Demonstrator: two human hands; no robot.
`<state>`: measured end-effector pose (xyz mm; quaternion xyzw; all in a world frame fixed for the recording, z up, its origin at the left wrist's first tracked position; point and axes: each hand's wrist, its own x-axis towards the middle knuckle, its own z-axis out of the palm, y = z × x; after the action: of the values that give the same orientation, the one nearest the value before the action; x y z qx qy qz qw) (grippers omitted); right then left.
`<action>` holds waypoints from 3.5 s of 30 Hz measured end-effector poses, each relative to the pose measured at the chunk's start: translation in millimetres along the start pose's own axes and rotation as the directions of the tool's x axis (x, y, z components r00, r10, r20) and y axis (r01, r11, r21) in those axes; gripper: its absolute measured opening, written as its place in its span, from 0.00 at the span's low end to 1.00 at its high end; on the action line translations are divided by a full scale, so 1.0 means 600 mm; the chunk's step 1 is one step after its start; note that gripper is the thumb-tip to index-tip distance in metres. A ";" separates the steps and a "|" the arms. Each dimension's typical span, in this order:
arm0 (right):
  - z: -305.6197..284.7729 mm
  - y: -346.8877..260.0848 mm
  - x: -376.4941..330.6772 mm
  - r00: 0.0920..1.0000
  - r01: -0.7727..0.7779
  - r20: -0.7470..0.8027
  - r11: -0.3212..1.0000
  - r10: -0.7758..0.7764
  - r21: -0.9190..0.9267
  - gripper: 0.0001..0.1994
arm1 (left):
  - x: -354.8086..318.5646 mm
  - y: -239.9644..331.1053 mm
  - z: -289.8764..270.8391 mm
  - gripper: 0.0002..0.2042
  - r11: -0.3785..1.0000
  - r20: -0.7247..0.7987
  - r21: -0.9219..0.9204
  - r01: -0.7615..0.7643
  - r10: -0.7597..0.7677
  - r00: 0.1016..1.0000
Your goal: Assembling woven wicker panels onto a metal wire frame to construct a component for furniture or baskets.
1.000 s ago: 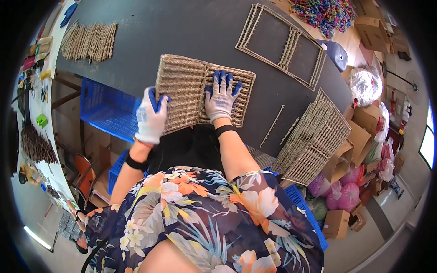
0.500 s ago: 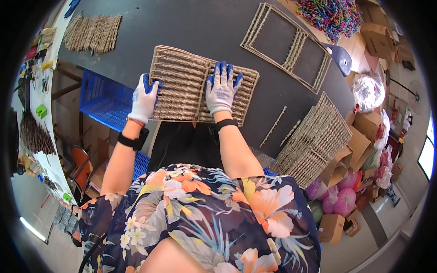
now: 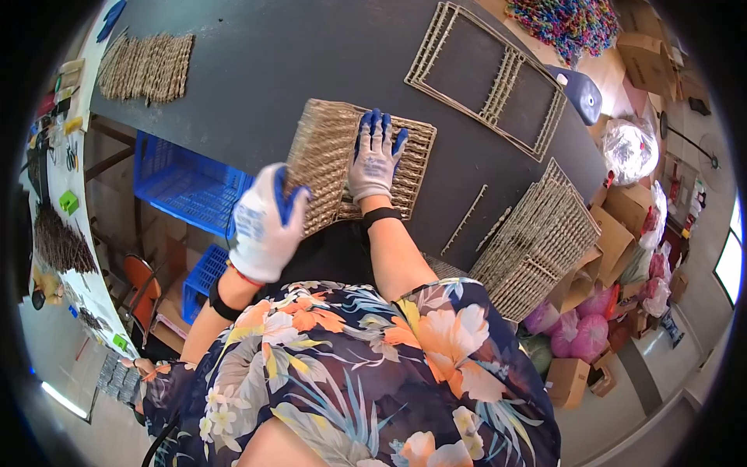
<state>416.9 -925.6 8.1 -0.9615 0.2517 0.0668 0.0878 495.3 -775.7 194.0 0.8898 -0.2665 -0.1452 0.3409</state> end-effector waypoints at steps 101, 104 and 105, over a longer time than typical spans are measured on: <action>-0.014 -0.126 -0.044 0.767 -0.558 0.531 -0.035 0.359 0.829 0.28 | 0.042 -0.047 -0.073 0.25 0.927 0.094 0.364 0.088 -0.131 0.987; 0.021 -0.126 -0.032 0.773 -0.528 0.507 -0.055 0.381 0.847 0.30 | 0.075 -0.049 -0.094 0.22 0.993 0.266 0.118 -0.020 -0.012 0.964; 0.026 -0.124 -0.028 0.748 -0.535 0.566 -0.190 0.346 0.823 0.31 | 0.084 -0.052 -0.096 0.18 0.997 0.194 -0.041 -0.064 0.071 0.978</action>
<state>438.1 -850.8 5.6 -0.4557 0.5339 -0.0345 0.7114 573.2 -754.7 210.8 0.8557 -0.3262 -0.2248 0.3330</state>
